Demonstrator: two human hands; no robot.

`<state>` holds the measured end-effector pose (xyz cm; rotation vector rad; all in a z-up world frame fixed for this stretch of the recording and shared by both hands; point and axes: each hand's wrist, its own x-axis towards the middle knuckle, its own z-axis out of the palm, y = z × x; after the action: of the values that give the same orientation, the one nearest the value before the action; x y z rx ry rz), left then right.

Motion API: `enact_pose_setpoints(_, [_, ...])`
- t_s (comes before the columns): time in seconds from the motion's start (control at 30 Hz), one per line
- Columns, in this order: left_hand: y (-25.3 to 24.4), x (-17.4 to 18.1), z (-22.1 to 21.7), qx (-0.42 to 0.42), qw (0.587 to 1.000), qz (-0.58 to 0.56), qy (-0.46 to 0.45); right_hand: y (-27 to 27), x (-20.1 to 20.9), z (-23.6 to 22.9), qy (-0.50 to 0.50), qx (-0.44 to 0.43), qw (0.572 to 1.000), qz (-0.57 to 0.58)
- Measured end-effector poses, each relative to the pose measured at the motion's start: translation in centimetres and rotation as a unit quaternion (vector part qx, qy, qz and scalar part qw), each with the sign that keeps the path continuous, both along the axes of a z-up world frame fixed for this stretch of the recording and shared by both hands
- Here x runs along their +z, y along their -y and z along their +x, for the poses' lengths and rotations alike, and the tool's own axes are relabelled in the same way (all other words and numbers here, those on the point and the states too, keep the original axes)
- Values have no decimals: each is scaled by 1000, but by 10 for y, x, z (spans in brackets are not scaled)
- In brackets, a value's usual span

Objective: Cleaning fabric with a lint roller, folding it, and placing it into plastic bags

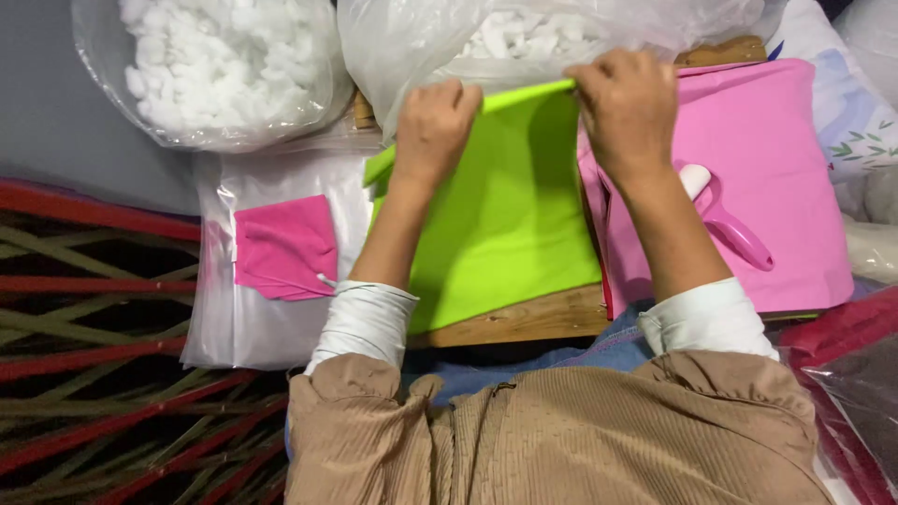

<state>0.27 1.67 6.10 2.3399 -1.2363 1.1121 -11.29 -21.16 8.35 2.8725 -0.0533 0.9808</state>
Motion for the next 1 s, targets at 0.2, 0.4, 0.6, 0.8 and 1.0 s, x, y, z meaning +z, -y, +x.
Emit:
enact_pose_setpoints(0.2, [-84,140,-36,77,992,-86,56,-37,138,-90,233,19,972,-8])
enact_pose_setpoints(0.4, [-172,97,-78,201,972,-67,-98,-31,113,-146,144,-1,980,137])
enact_pose_setpoints(0.6, [-157,-68,-65,310,915,92,-241,-42,10,-120,-173,-14,910,378])
enact_pose_setpoints(0.8, [-65,-31,-125,7,839,-86,-537,-83,0,-99,-281,20,859,426])
enact_pose_setpoints(1.0, [-41,-33,-132,-36,774,-161,-611,-81,-13,-89,-283,25,846,451])
